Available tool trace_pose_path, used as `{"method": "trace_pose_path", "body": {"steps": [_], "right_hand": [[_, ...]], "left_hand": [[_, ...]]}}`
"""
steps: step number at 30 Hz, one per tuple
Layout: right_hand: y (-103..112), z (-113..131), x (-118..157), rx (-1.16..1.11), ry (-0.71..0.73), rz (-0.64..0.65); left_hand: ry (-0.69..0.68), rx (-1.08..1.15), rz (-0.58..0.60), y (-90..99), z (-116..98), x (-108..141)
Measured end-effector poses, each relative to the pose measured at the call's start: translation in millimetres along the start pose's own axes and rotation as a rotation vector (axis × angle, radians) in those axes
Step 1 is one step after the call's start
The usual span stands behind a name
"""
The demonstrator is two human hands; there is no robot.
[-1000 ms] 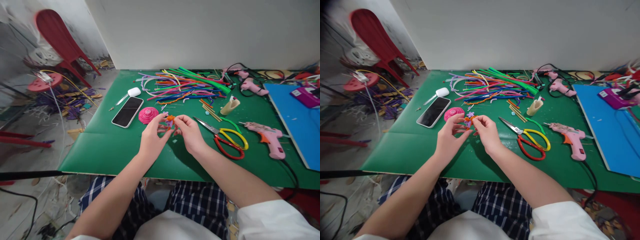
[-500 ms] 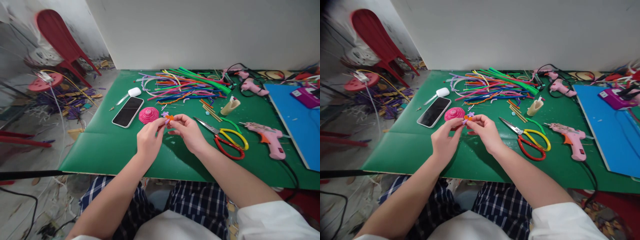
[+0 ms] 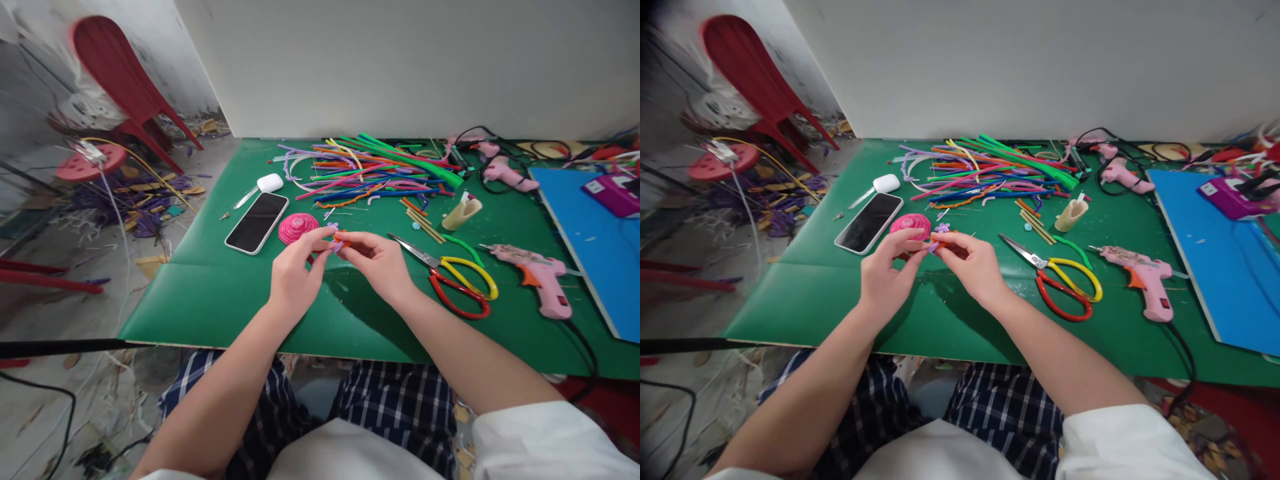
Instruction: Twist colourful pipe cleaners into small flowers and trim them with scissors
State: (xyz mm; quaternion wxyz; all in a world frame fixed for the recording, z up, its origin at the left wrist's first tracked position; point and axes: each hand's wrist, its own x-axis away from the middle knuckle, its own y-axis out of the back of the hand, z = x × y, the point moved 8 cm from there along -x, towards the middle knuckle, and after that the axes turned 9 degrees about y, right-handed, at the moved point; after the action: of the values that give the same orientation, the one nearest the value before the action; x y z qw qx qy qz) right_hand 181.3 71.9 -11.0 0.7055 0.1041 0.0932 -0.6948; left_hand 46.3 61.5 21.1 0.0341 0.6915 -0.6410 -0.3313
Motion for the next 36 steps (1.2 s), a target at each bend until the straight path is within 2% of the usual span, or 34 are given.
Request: {"method": "trace_pose_path", "body": {"steps": [9,12,17,21,27,33,36], "right_hand": [[4,1,-1,-0.044,-0.004,-0.045],[3,3,0,-0.035,0.014,-0.036],[1,5,1,0.002,0.034,-0.014],[1,9,0,0.032,0.077,0.004],[0,20,-1,0.106,0.170,0.051],[5,9,-1,0.115,0.040,-0.015],[6,8,-1,0.134,0.031,-0.030]], "left_hand": [[-0.001,-0.010,-0.011,5.3,-4,-3],[0.086,0.069,0.032,1.2,4,-5],[0.292,0.379,0.081,-7.3,22,-5],[0.384,0.471,0.117,-12.2,30,-4],[0.357,0.450,0.060,-4.2,28,-6],[0.246,0.320,0.029,1.2,18,-5],[0.221,0.305,0.031,0.4,17,-4]]}}
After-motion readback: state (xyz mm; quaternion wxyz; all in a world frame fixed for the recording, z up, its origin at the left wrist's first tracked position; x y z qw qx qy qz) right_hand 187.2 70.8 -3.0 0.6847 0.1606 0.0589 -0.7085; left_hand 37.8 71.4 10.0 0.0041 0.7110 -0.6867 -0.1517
